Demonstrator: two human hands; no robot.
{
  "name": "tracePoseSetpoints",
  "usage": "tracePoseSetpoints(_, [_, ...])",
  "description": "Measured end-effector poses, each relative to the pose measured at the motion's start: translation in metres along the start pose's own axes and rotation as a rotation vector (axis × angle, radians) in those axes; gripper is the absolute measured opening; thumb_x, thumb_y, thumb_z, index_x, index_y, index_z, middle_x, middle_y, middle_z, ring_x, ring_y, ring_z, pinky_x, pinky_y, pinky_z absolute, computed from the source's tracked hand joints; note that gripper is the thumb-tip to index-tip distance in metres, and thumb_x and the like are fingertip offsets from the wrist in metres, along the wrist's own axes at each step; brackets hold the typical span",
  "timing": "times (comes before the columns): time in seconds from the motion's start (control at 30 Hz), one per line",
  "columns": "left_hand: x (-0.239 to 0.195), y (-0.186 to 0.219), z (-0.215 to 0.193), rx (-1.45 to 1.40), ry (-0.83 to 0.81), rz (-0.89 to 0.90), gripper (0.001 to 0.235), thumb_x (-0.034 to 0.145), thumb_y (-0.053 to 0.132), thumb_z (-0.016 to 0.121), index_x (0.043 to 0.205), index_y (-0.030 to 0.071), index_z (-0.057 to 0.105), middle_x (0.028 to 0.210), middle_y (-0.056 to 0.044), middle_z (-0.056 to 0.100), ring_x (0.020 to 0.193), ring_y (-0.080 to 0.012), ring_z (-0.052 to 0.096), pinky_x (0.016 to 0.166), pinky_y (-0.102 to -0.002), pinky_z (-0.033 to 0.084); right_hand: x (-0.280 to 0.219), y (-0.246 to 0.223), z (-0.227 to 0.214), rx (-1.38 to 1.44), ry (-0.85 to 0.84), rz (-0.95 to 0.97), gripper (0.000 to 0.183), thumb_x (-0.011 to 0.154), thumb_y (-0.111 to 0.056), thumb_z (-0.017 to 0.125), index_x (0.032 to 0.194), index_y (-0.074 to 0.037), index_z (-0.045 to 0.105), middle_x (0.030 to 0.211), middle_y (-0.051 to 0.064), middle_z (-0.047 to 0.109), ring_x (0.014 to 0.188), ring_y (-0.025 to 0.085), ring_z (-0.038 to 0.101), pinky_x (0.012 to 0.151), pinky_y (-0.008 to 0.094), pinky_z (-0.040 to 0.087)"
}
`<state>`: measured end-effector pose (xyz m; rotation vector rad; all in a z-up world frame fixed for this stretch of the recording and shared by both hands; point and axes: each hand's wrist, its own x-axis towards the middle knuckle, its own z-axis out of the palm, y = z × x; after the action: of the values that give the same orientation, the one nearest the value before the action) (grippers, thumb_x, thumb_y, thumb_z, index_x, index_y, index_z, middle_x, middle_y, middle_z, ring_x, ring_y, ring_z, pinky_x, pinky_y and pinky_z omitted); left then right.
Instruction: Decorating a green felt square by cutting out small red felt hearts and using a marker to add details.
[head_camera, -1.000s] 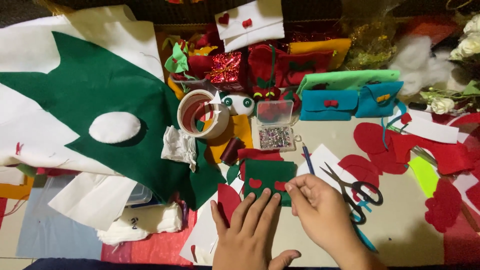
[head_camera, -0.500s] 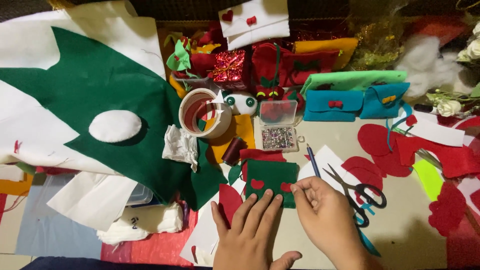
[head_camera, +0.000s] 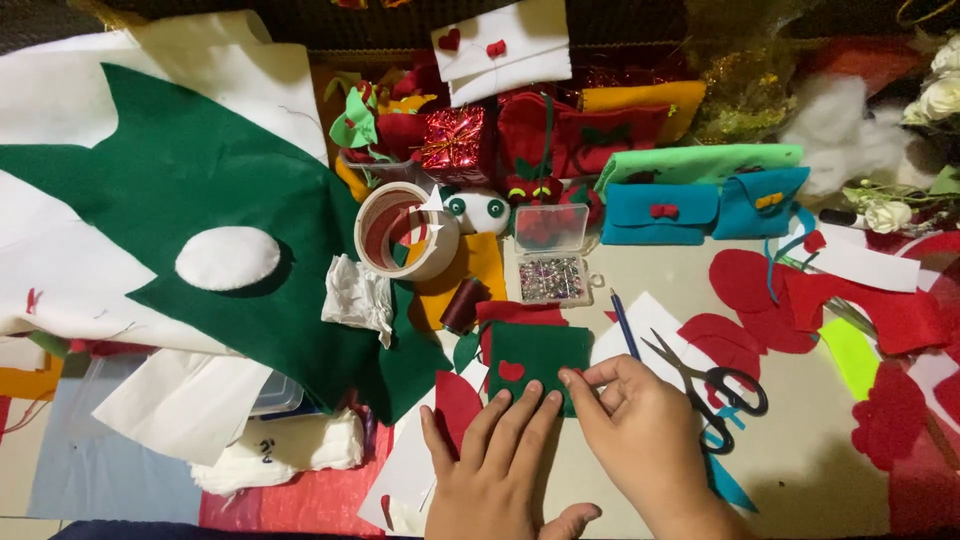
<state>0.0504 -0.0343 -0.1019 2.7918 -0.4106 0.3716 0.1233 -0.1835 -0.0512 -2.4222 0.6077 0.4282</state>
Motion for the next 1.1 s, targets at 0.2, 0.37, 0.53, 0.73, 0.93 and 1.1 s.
tracePoseSetpoints(0.2, [0.000,0.001,-0.002,-0.023,0.006,-0.011,0.091,0.090,0.088,0.024,0.155,0.029,0.049,0.153,0.007,0.053,0.137,-0.0182,0.047,0.112,-0.076,0.009,0.004,0.006,0.005,-0.036,0.056,-0.083,0.034,0.084,-0.048,0.078,0.081,-0.016,0.068,0.059,-0.001,0.076,0.061,0.020,0.074,0.061,0.037,0.054])
tracePoseSetpoints(0.37, [0.001,0.003,-0.004,-0.018,0.003,-0.018,0.090,0.092,0.087,0.021,0.155,0.029,0.049,0.152,0.007,0.054,0.137,-0.0190,0.047,0.112,-0.076,0.009,0.001,0.009,-0.001,0.049,0.101,-0.108,0.043,0.077,-0.043,0.089,0.087,-0.013,0.059,0.069,0.003,0.070,0.059,0.018,0.067,0.054,0.035,0.054])
tracePoseSetpoints(0.53, [-0.001,0.002,-0.004,-0.004,0.004,-0.012,0.090,0.091,0.088,0.025,0.156,0.030,0.047,0.155,0.008,0.051,0.137,-0.0179,0.046,0.113,-0.075,0.009,-0.029,0.023,-0.015,-0.092,0.363,-0.532,0.027,0.084,-0.028,0.069,0.111,-0.022,0.071,0.089,-0.003,0.069,0.072,0.020,0.065,0.057,0.039,0.052])
tracePoseSetpoints(0.73, [0.000,0.000,-0.002,0.011,0.004,0.009,0.091,0.088,0.085,0.034,0.158,0.028,0.044,0.158,0.009,0.048,0.137,-0.0168,0.046,0.113,-0.075,0.008,-0.030,0.054,0.021,-0.566,0.394,-0.759,0.077,0.072,-0.027,0.058,0.148,-0.035,0.053,0.153,-0.017,0.052,0.124,0.009,0.053,0.091,0.042,0.033])
tracePoseSetpoints(0.93, [0.000,0.000,-0.013,-0.131,-0.029,-0.045,0.088,0.087,0.075,0.045,0.157,0.021,0.044,0.158,0.002,0.048,0.136,-0.0217,0.048,0.112,-0.076,0.003,-0.031,0.050,0.028,-0.664,0.555,-0.873,0.083,0.066,-0.030,0.055,0.149,-0.026,0.053,0.151,-0.013,0.055,0.123,0.010,0.053,0.090,0.041,0.028])
tracePoseSetpoints(1.1, [0.006,-0.005,-0.012,0.106,0.025,-0.138,0.114,0.072,0.096,0.045,0.163,0.028,0.036,0.165,0.006,0.038,0.140,-0.0140,0.042,0.116,-0.070,-0.002,-0.023,0.045,0.001,-0.316,-0.010,-0.564,0.070,0.076,-0.027,0.052,0.146,-0.036,0.058,0.150,-0.015,0.058,0.136,0.011,0.046,0.090,0.050,0.026])
